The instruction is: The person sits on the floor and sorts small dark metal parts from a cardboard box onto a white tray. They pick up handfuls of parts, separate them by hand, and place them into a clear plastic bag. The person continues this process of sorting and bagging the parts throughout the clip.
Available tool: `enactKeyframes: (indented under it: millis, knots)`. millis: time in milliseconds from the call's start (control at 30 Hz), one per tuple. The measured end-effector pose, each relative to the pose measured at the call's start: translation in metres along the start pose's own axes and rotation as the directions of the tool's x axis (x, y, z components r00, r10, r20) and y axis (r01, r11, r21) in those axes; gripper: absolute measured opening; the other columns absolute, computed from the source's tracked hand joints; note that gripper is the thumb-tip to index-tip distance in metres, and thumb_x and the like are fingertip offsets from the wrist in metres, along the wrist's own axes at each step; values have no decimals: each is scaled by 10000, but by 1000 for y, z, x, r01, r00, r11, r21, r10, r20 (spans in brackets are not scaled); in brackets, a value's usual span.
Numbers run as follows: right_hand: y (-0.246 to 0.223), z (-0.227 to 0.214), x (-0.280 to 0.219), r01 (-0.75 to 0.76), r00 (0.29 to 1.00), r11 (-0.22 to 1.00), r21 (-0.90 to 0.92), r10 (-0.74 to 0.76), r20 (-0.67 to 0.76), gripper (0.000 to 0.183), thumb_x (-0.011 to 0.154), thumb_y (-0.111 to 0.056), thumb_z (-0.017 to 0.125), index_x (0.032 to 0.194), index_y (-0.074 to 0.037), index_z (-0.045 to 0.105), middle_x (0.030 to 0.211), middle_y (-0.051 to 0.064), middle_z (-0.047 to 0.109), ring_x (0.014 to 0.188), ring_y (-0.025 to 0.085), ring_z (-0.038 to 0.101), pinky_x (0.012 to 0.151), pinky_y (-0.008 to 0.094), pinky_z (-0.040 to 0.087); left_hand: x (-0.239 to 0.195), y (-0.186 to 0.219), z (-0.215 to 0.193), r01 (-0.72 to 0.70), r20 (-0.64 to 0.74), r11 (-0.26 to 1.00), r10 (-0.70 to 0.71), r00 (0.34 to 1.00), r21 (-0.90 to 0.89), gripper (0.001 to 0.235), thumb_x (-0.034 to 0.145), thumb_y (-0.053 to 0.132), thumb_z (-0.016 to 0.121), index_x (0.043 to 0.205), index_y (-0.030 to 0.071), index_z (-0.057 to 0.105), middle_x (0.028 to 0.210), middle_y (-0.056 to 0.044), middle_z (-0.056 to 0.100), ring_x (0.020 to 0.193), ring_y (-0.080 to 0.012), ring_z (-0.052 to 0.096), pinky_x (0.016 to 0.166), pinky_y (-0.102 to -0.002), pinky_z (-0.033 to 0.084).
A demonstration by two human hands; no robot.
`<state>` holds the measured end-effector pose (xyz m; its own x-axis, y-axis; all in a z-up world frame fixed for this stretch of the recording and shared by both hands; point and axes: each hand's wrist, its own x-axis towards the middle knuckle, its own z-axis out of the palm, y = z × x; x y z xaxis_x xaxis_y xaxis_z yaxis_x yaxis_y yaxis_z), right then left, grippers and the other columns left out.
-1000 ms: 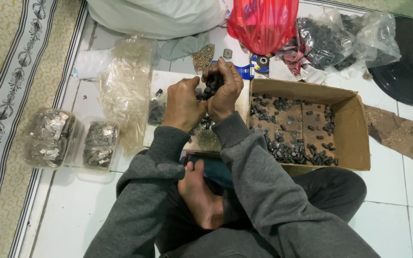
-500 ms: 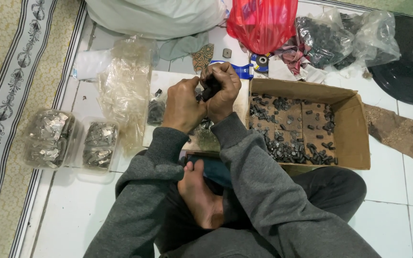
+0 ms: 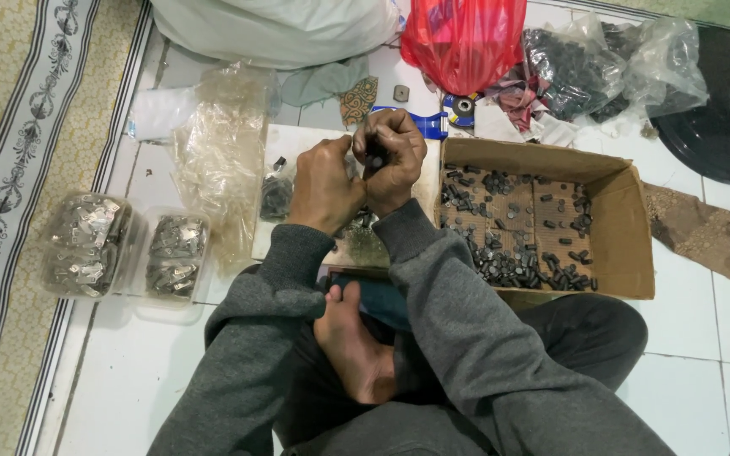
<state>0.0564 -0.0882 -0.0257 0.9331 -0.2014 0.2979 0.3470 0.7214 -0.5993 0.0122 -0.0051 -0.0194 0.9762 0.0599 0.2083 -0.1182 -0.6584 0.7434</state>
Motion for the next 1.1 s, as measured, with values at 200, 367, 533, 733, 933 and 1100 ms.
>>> enactKeyframes:
  millis: [200, 367, 533, 733, 933, 1100]
  knots:
    - [6, -10, 1, -18, 999, 1000, 12, 18, 38, 174, 790, -149, 595, 700, -100, 454, 618, 70, 423, 531, 287, 585, 501, 323, 429, -2, 7, -7, -3, -31, 1000, 2, 1000, -20, 535, 677, -116, 725, 1209, -156, 681, 915, -246, 716, 880, -395, 760, 748, -452, 645]
    - [5, -9, -1, -7, 1000, 999, 32, 6, 24, 182, 771, -166, 614, 772, -73, 458, 716, 140, 480, 595, 319, 616, 514, 376, 485, 1, 5, -7, 5, -54, 1000, -6, 999, -30, 467, 672, -77, 756, 1136, -111, 726, 812, -185, 701, 828, -378, 756, 729, -446, 637]
    - [11, -16, 1, 65, 995, 997, -42, -62, 75, 175, 759, -190, 577, 724, -95, 434, 623, 84, 418, 601, 341, 619, 566, 369, 507, -1, 6, -8, 38, -46, 998, -41, 998, -52, 480, 688, -52, 776, 1161, -118, 722, 782, -164, 701, 816, -347, 759, 728, -422, 635]
    - [12, -13, -5, 11, 1000, 999, 50, -11, 0, 193, 775, -178, 612, 857, -57, 486, 766, 153, 499, 541, 304, 599, 419, 375, 453, -4, 1, -6, 38, -65, 994, -45, 997, -99, 435, 655, -55, 767, 1090, -76, 753, 760, -158, 701, 819, -335, 755, 762, -442, 625]
    - [19, -24, -1, 11, 1000, 1000, -7, -11, -19, 169, 785, -179, 578, 744, -65, 461, 494, 67, 347, 476, 388, 629, 484, 395, 540, -4, 14, -12, 23, -83, 997, -30, 996, -80, 482, 655, -50, 796, 1133, -89, 740, 749, -136, 701, 815, -336, 760, 753, -432, 623]
    - [13, -21, -2, 6, 999, 999, -49, -4, 40, 177, 778, -224, 554, 755, -71, 468, 542, 115, 445, 539, 368, 646, 547, 378, 535, -5, 8, -7, 37, -98, 996, -45, 994, -85, 504, 654, -42, 791, 1153, -86, 742, 741, -144, 721, 825, -372, 765, 775, -459, 620]
